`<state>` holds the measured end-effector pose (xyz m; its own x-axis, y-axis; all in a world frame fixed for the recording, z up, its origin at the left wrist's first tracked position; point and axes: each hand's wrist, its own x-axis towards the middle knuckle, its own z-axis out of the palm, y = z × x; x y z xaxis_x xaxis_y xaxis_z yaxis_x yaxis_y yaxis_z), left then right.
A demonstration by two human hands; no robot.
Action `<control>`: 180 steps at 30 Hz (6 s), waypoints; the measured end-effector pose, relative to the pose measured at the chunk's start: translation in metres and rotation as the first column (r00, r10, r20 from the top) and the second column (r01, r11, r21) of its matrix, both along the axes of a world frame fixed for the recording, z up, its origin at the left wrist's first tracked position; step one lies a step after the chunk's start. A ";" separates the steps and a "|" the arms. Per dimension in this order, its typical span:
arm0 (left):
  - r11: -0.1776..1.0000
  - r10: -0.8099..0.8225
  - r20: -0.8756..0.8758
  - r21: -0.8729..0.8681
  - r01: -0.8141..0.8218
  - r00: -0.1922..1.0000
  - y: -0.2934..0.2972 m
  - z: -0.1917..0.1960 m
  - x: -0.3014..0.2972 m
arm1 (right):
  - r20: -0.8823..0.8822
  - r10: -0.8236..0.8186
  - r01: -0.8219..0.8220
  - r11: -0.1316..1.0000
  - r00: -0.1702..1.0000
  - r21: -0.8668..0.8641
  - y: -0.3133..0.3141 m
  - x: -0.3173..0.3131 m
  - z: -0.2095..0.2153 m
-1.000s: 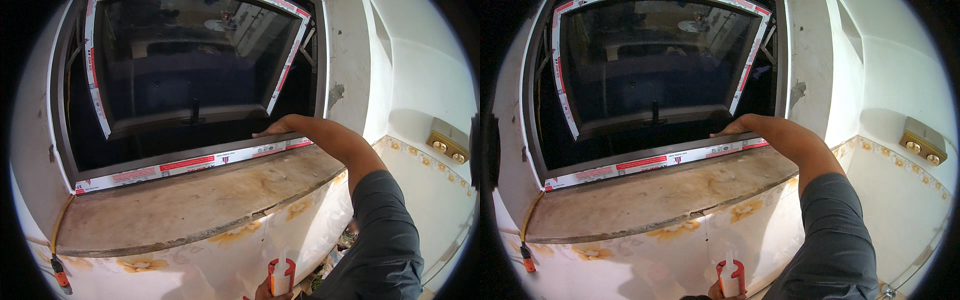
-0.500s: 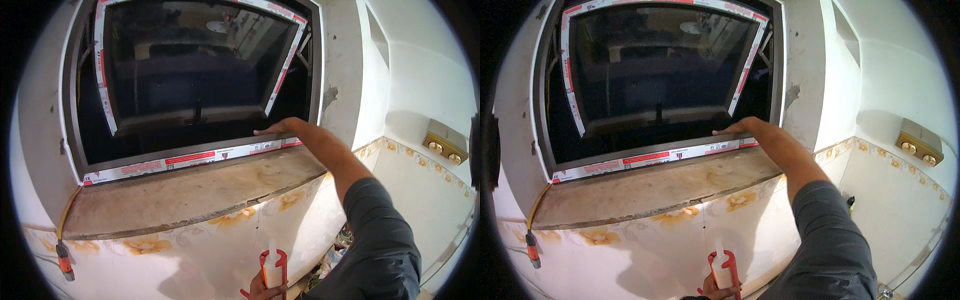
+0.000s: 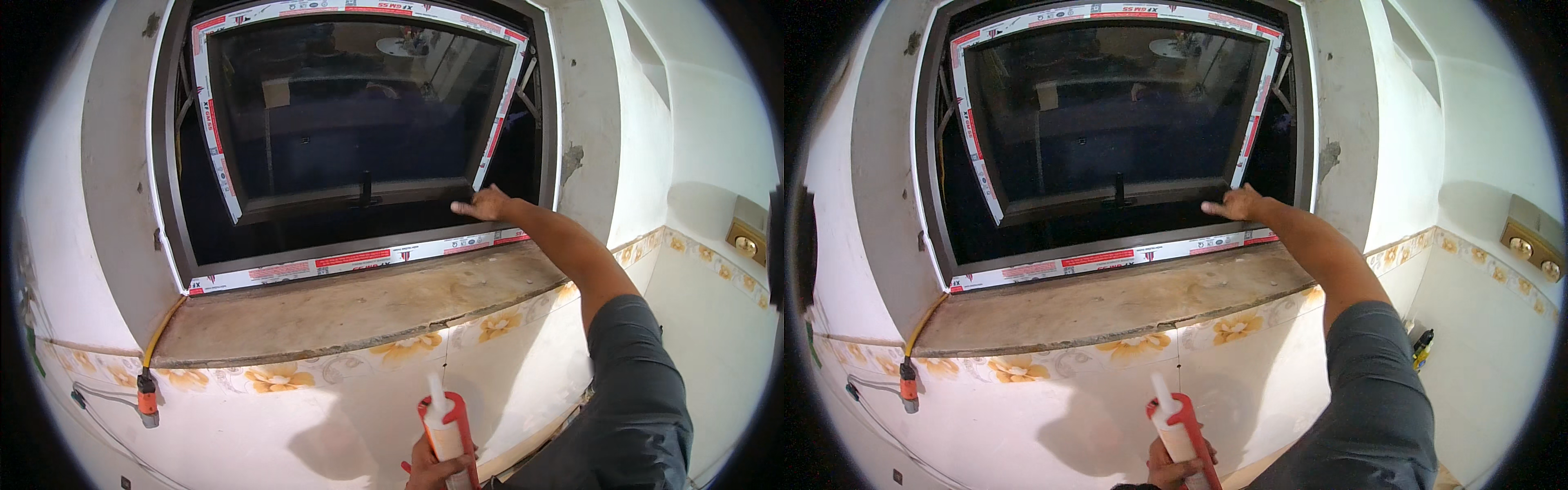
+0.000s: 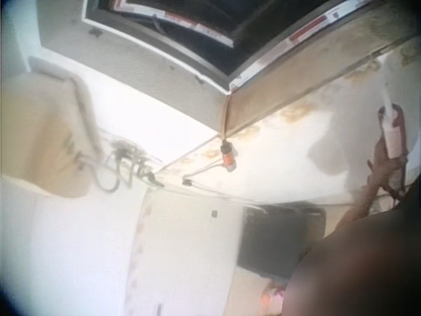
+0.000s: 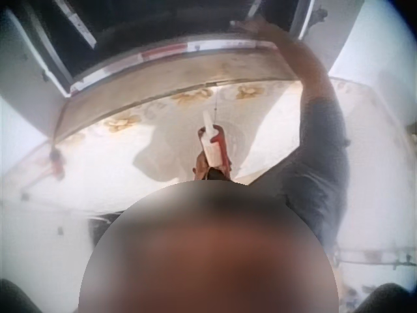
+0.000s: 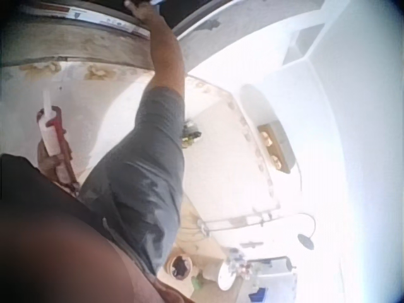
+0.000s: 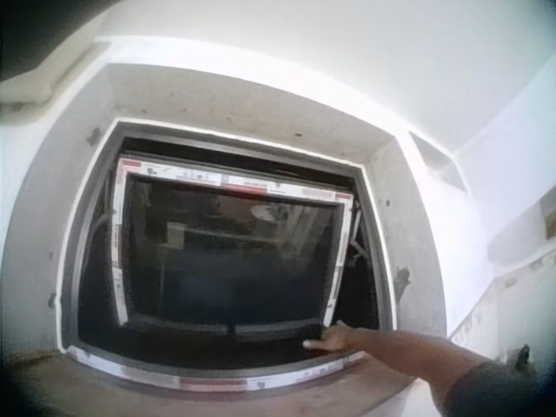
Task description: The person applies silicone sealant around the perimeter of a window frame using a caulking gun. They move along the top, sides, and bottom edges, smoothing the bead with a finger and occasionally reloading the cartridge.
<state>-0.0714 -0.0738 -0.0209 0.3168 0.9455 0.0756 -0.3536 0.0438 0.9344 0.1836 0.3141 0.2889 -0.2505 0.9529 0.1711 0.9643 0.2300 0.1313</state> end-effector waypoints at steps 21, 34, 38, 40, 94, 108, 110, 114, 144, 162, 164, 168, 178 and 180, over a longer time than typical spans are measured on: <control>0.832 -0.084 0.576 0.490 -0.262 0.813 0.070 0.125 0.012 | -0.977 0.205 -0.666 0.736 0.054 0.118 -0.201 0.000 0.015; 0.903 0.028 0.316 0.400 -0.160 0.948 0.063 0.122 0.002 | -0.374 -0.013 -0.145 0.909 0.928 -0.392 -0.060 -0.090 0.013; 0.882 0.004 0.329 0.444 -0.159 0.944 0.070 0.111 0.003 | -0.269 0.087 -0.220 0.828 0.959 -0.516 -0.051 -0.150 0.008; 0.866 -0.002 0.358 0.468 -0.177 0.934 0.071 0.111 0.005 | -0.220 0.120 -0.229 0.778 0.968 -0.585 -0.049 -0.173 0.006; 0.683 -0.432 0.737 0.644 -0.345 0.520 0.065 0.396 0.047 | -0.703 0.699 -0.389 0.617 -0.130 0.684 -0.351 -0.048 -0.046; 0.315 -0.090 0.767 0.627 -0.712 0.635 0.097 0.528 -0.020 | -0.318 0.929 -0.427 0.370 0.190 0.825 -0.291 -0.086 0.130; 0.129 0.147 0.850 0.491 -0.862 0.506 0.102 0.543 -0.027 | -0.294 0.945 -0.487 0.326 0.144 0.810 -0.284 -0.101 0.157; 0.067 0.252 0.861 0.440 -0.895 0.442 0.084 0.547 -0.040 | -0.275 0.959 -0.547 0.265 0.064 0.794 -0.270 -0.130 0.203; -0.400 0.374 0.836 0.536 -0.744 0.401 0.163 0.570 -0.157 | -0.119 0.989 -0.589 0.150 0.091 0.794 -0.204 -0.279 0.276; -0.394 0.346 0.824 0.561 -0.728 0.448 0.182 0.580 -0.184 | -0.077 0.984 -0.609 0.160 0.160 0.777 -0.186 -0.298 0.288; -0.401 0.338 0.829 0.555 -0.729 0.445 0.183 0.581 -0.188 | -0.077 0.979 -0.604 0.176 0.186 0.777 -0.189 -0.301 0.286; -0.413 0.333 0.837 0.544 -0.731 0.435 0.187 0.584 -0.188 | -0.081 0.984 -0.593 0.162 0.161 0.789 -0.181 -0.302 0.291; -0.376 0.306 0.827 0.560 -0.739 0.471 0.182 0.581 -0.188 | -0.090 0.991 -0.596 0.134 0.103 0.792 -0.187 -0.307 0.287; -0.359 0.310 0.818 0.573 -0.737 0.485 0.181 0.580 -0.188 | -0.100 0.990 -0.583 0.140 0.101 0.800 -0.190 -0.310 0.286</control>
